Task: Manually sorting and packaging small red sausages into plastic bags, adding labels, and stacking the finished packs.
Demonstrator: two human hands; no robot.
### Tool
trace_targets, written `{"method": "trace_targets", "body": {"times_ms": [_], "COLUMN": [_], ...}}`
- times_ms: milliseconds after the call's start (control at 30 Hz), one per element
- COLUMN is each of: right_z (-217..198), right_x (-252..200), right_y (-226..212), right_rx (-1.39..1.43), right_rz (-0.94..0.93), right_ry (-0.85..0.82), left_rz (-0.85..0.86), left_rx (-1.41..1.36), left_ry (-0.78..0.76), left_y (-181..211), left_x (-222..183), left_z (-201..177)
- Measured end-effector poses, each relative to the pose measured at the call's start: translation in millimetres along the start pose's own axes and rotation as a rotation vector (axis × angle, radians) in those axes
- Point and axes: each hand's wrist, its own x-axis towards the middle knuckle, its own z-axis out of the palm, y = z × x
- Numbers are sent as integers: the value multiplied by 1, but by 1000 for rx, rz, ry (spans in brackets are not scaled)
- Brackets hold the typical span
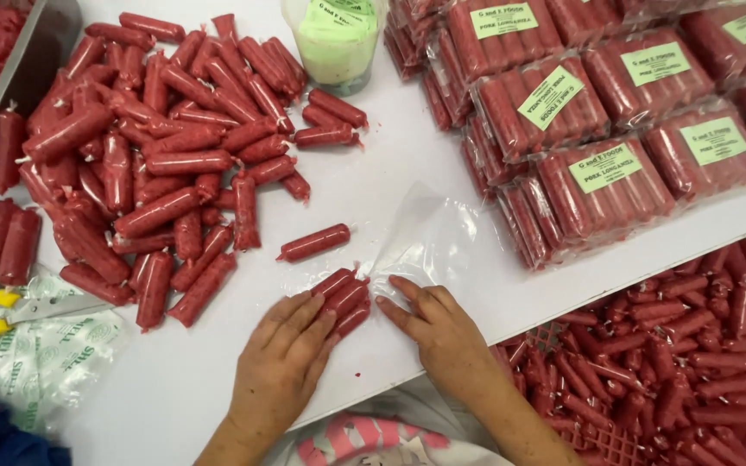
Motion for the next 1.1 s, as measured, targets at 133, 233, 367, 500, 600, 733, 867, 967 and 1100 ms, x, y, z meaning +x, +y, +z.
{"method": "trace_targets", "body": {"times_ms": [133,233,367,500,600,733,867,967,1100], "right_z": [-4,-4,0,4,4,-3,-4,-1,-2], "right_x": [3,4,2,-1,-2,3,7,4,2], "right_y": [-7,-9,-5,0,2,-3,-6,-3,-3], "right_rx": [42,79,89,131,183,208,144,158,175], "right_rz": [45,4,34,7,8,6,43,36,54], "right_ry": [86,179,127,169,178,199,213,177,177], "left_rz": [-44,-77,-188,-170,-185,-174,-160,-21,12], "left_rx": [69,104,68,101,106,239,303,426,594], "left_ry": [42,120,-14,-234,-379,-501,-331,-196,-235], "left_y": [-25,-61,-82,-83,-75,-76,-96,-115,-149], "left_x": [25,70,117,132,134,119,143,175,196], "left_z": [-17,-33,-32,-12,-4,18,38,68,115]}}
